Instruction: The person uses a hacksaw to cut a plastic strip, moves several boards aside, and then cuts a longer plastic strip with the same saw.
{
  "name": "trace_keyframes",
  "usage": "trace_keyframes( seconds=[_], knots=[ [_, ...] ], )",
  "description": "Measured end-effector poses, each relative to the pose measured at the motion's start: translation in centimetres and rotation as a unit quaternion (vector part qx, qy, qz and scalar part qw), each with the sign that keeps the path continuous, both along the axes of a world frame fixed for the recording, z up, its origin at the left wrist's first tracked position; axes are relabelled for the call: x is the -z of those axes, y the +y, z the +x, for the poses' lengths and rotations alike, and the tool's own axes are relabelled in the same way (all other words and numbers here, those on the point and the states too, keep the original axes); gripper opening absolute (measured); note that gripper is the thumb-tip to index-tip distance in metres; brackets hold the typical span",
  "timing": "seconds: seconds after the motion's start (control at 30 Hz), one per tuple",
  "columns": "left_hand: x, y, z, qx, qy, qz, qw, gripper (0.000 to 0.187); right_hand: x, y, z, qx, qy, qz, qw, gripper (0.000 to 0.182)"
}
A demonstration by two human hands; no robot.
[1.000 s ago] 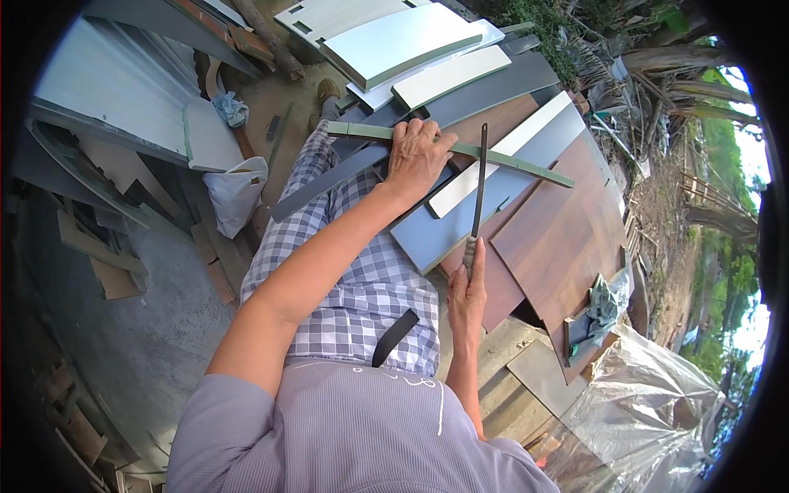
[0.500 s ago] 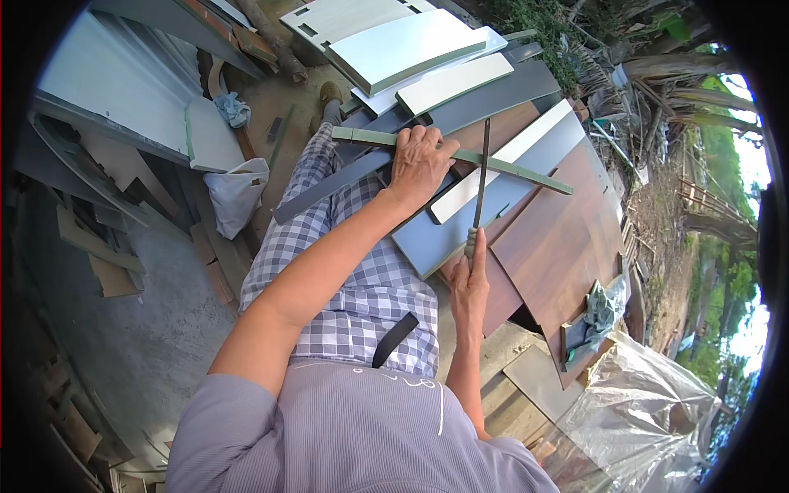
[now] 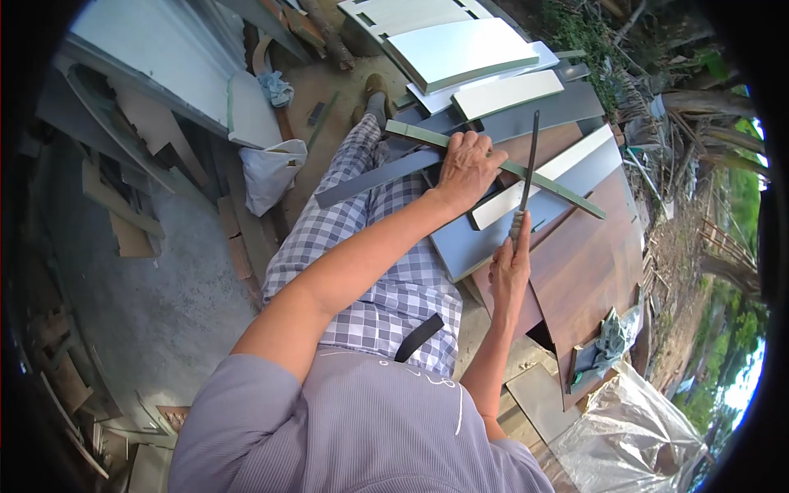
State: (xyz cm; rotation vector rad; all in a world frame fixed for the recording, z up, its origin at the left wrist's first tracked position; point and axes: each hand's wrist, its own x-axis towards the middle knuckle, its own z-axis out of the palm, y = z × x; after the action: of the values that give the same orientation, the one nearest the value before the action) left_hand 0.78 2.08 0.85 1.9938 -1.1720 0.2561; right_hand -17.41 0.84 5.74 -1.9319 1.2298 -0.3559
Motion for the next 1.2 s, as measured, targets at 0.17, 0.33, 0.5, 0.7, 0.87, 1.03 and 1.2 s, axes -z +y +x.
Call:
trace_keyframes(
  seconds=[0.17,0.33,0.5,0.7,0.87,1.03,1.2],
  knots=[
    [0.6,-0.3,-0.1,-0.002,0.008,0.000,1.000,0.023,1.8,2.9,-4.1,-0.002,-0.021,0.024,1.000,0.057],
    [0.3,-0.2,-0.2,0.002,0.006,0.006,1.000,0.022,0.3,6.2,-7.1,0.028,0.035,0.069,0.997,0.055],
    [-0.3,0.1,0.1,0.021,0.034,0.008,0.999,0.033,0.3,6.6,-7.8,0.072,-0.057,0.089,0.992,0.059],
    [-1.8,3.8,2.5,0.001,0.012,0.040,0.999,0.038,-0.2,6.7,-6.0,0.037,-0.025,0.082,0.996,0.056],
    [-1.0,4.0,2.4,-0.017,0.004,0.056,0.998,0.028,1.4,7.3,-5.5,-0.017,-0.033,0.062,0.997,0.059],
    [-0.8,3.2,0.6,-0.026,0.029,0.030,0.999,0.027,0.9,8.0,-5.3,0.002,-0.031,0.092,0.995,0.060],
    [-0.9,3.1,0.5,-0.032,0.019,0.028,0.999,0.028,1.0,8.2,-5.7,0.014,-0.022,0.103,0.994,0.060]
  ],
)
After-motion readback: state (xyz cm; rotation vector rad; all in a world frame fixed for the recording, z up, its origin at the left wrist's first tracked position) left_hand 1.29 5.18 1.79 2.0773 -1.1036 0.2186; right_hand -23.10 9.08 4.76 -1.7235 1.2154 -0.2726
